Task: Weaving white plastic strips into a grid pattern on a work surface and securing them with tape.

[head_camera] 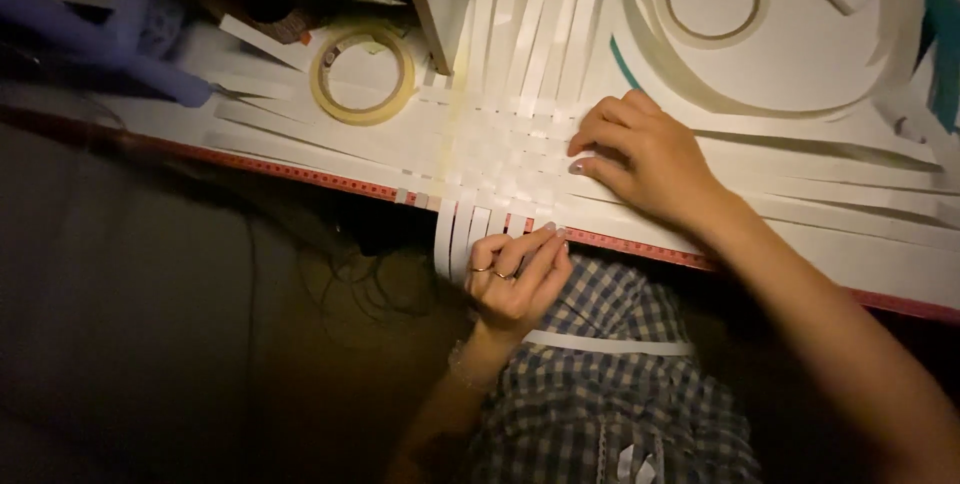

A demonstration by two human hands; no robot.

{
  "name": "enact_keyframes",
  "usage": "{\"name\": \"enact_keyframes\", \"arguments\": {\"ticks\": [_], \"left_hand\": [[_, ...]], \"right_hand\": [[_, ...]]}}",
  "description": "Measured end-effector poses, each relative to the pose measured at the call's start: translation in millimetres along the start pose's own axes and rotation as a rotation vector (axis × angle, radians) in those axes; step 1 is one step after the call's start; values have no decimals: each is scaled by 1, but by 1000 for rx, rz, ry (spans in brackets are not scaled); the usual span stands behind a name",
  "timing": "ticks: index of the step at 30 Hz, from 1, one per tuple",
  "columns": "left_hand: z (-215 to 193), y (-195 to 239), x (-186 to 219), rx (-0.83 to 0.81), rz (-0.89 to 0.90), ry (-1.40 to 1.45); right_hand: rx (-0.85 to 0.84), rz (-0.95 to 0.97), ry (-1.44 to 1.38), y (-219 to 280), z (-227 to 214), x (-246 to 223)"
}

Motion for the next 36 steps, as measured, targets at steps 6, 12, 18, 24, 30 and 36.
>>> {"name": "enact_keyframes", "arguments": {"ticks": [6,12,18,24,30,36], "left_hand": [[0,-4,-3,50,16,38],[0,-7,-1,-14,115,-37],[2,2,3,-35,-4,-1],[11,12,1,48,22,-5],[11,10,2,59,-59,-16],[8,7,-1,53,-52,-15]], "right_hand": [[-152,-106,-43,-13,-20,-6],[-102,-326,85,-13,-11,6],[28,-966,504,-15,-13,-1],[34,-1134,474,-19,-6,-1],[81,-1143,415,-25,11,-2],[40,-892,138,-31,4,-4]]}}
Point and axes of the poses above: each hand's wrist, its own y-axis away from the middle knuckle, its own z-axis out of the palm, x = y × z, the point moved 2 cm from there along -y, towards the middle knuckle, and after that the axes turned 4 degrees about -y, right-handed, at the moved point
